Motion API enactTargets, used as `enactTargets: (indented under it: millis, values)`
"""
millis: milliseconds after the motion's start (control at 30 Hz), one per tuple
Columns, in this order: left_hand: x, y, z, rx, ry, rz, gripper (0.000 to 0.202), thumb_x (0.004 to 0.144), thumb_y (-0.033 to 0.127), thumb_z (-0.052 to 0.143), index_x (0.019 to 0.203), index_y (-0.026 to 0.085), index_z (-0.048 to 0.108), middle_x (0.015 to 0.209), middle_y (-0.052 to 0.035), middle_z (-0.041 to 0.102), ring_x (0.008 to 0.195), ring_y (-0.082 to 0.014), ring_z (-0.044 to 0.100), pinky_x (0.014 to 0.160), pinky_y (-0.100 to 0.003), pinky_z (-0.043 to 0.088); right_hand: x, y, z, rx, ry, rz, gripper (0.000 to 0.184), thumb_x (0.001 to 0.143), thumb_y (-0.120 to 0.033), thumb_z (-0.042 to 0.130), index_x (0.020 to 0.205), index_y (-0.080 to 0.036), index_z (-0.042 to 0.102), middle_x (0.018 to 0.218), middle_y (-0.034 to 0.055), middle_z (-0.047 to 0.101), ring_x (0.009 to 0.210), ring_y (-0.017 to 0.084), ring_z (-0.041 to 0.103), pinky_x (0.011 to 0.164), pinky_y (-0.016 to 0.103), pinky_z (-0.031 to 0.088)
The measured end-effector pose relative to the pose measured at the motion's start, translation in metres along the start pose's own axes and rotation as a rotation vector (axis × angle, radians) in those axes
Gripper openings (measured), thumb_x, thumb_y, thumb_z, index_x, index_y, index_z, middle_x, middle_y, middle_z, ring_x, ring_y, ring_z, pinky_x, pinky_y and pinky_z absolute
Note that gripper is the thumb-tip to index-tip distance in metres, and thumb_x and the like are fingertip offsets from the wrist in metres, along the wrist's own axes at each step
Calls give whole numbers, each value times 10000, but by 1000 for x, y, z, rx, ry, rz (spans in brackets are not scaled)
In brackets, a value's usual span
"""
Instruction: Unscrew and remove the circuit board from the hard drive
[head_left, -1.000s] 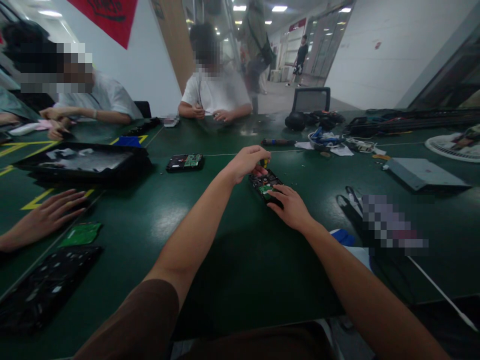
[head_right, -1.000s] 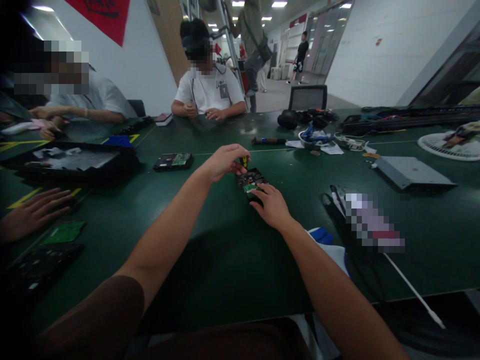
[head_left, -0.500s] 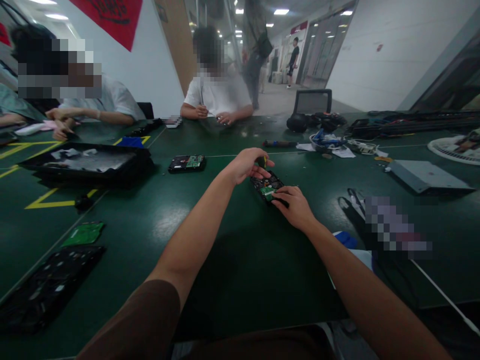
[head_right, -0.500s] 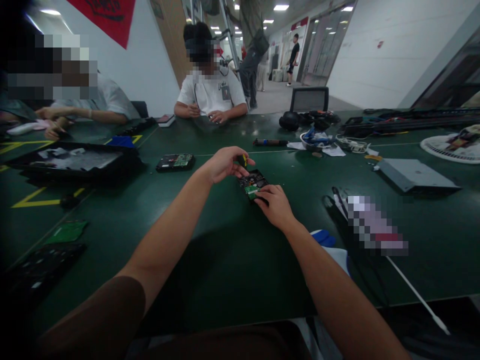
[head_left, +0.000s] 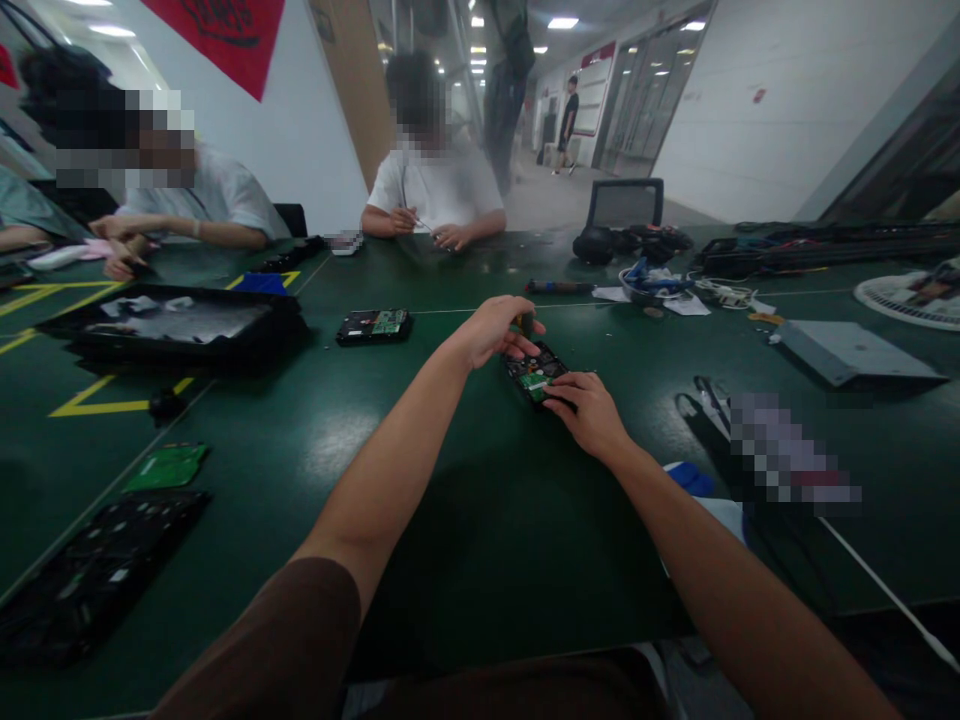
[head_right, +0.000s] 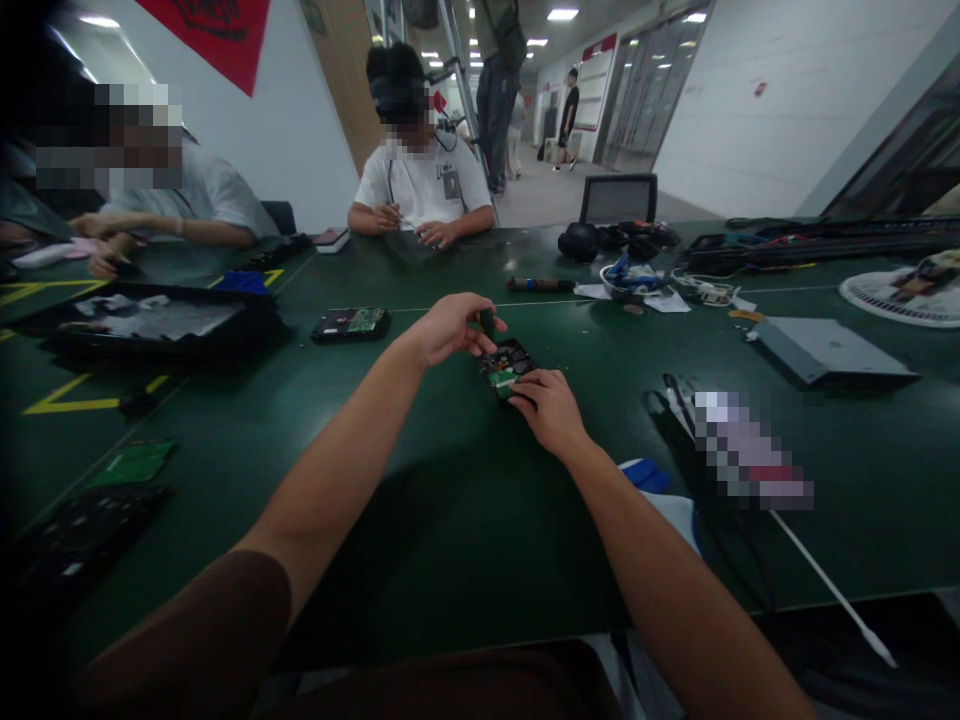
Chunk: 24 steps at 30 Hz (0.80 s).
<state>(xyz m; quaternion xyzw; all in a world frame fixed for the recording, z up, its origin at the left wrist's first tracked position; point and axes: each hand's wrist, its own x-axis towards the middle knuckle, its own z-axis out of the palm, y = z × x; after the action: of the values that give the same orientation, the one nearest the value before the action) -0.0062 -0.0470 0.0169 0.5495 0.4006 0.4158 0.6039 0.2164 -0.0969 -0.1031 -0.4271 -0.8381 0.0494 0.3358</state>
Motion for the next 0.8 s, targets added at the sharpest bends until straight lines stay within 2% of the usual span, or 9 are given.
enactTargets:
  millis: [233, 467, 633, 800]
  values:
    - [1, 2, -1, 67, -16, 10, 198, 881, 304, 583, 948, 143, 678, 1007, -103, 704, 577, -129, 692, 473, -222, 470, -1, -3, -2, -14, -3, 12, 243, 962, -342, 649, 1154, -239, 758, 1183, 96, 702, 1102, 293, 588, 990, 500, 486]
    - [-1, 0, 0, -49, -73, -32, 186, 905, 340, 574, 992, 176, 581, 1005, -122, 748, 612, -166, 714, 484, -233, 483, -2, -4, -4, -19, 8, 46, 214, 925, -357, 683, 1096, -245, 745, 1164, 93, 699, 1099, 300, 597, 985, 515, 477]
    - [-1, 2, -1, -5, -59, -12, 206, 893, 320, 581, 968, 143, 655, 950, -105, 722, 617, -146, 708, 517, -226, 492, -2, -4, -5, -32, 22, 59, 210, 893, -352, 711, 1062, -228, 736, 1143, 101, 694, 1084, 300, 595, 978, 508, 477]
    - [-2, 3, -1, 4, -132, -53, 236, 909, 328, 574, 1008, 133, 663, 969, -125, 727, 605, -143, 697, 506, -231, 475, -2, -4, -5, -51, 57, 76, 225, 870, -360, 735, 1041, -214, 728, 1103, 112, 679, 1058, 305, 589, 953, 506, 492]
